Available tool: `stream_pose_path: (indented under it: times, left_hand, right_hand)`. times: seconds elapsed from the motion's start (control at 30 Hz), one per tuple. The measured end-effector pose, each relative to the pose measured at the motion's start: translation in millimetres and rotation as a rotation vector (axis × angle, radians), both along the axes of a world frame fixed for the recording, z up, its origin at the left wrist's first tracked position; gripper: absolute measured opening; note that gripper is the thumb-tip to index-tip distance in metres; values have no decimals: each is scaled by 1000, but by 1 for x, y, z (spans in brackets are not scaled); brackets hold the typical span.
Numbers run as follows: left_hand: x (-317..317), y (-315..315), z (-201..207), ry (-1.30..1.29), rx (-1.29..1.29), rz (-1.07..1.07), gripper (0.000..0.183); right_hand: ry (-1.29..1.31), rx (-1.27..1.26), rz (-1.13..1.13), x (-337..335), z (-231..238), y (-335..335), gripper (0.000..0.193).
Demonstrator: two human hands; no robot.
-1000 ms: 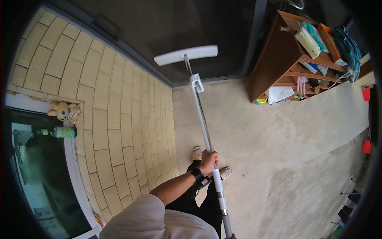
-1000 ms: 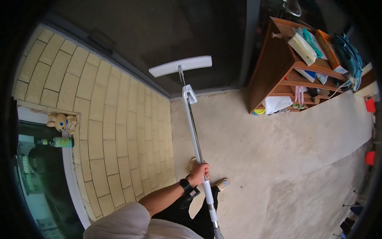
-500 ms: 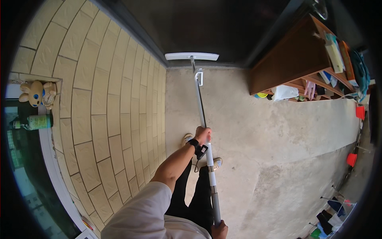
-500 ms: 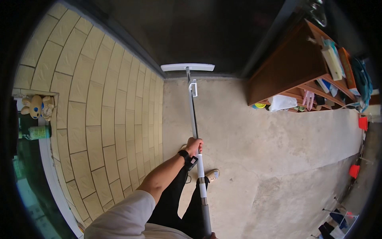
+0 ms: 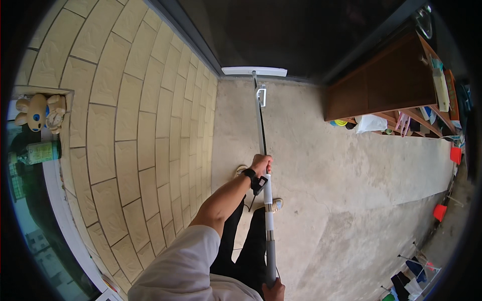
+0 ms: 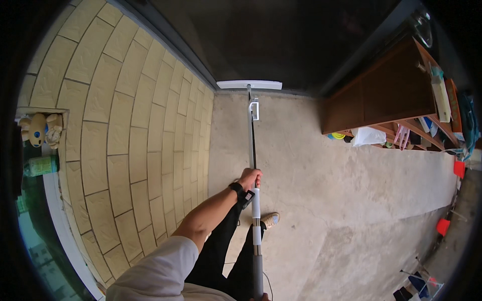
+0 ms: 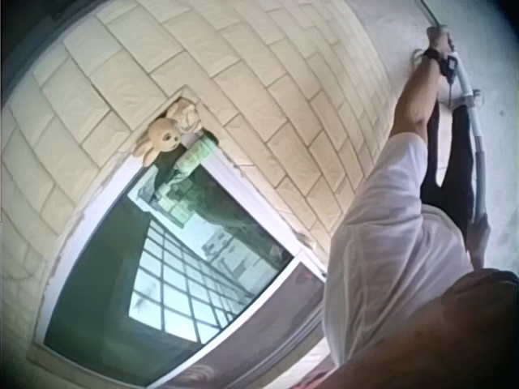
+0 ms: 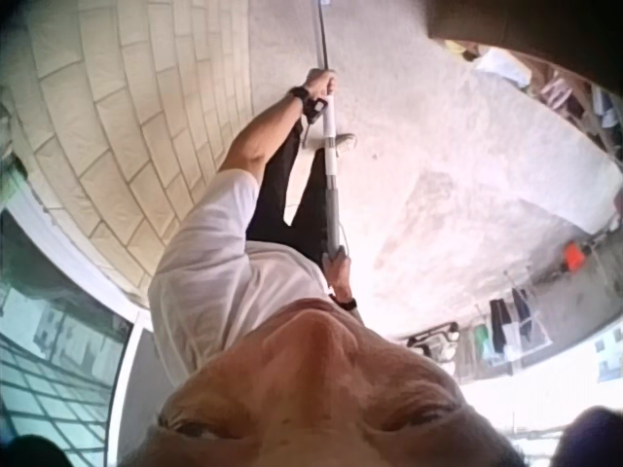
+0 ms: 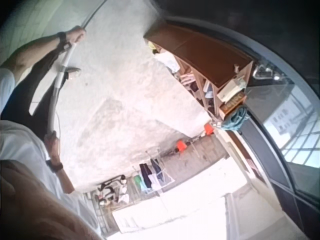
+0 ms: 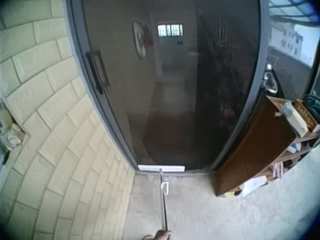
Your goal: Using a long-handled squeegee mop to clean glass doors and windows.
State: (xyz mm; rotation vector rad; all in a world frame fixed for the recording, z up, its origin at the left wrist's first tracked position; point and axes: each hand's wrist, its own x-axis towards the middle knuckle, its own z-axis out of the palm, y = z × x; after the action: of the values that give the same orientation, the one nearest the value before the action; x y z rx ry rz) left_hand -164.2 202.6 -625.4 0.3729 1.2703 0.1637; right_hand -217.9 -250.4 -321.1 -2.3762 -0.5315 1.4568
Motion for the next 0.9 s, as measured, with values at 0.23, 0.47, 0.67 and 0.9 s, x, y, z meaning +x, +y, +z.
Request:
stream_pose_path:
  times: [0.23, 0.47, 0.67, 0.9]
  left_hand:
    - [-3, -26, 77, 22, 71, -4, 18]
    - [-7, -57, 170, 53, 139, -61, 21]
    - [-12, -76, 244, 22, 219, -95, 16]
    - [-14, -94, 323, -151, 136, -36, 16]
  right_hand:
    - [150, 14, -153, -13, 37, -46, 37]
    - [242, -31, -153, -32, 64, -130, 42]
    - [231, 32, -160, -41, 42, -208, 45]
    - [240, 39, -158, -8, 77, -183, 41]
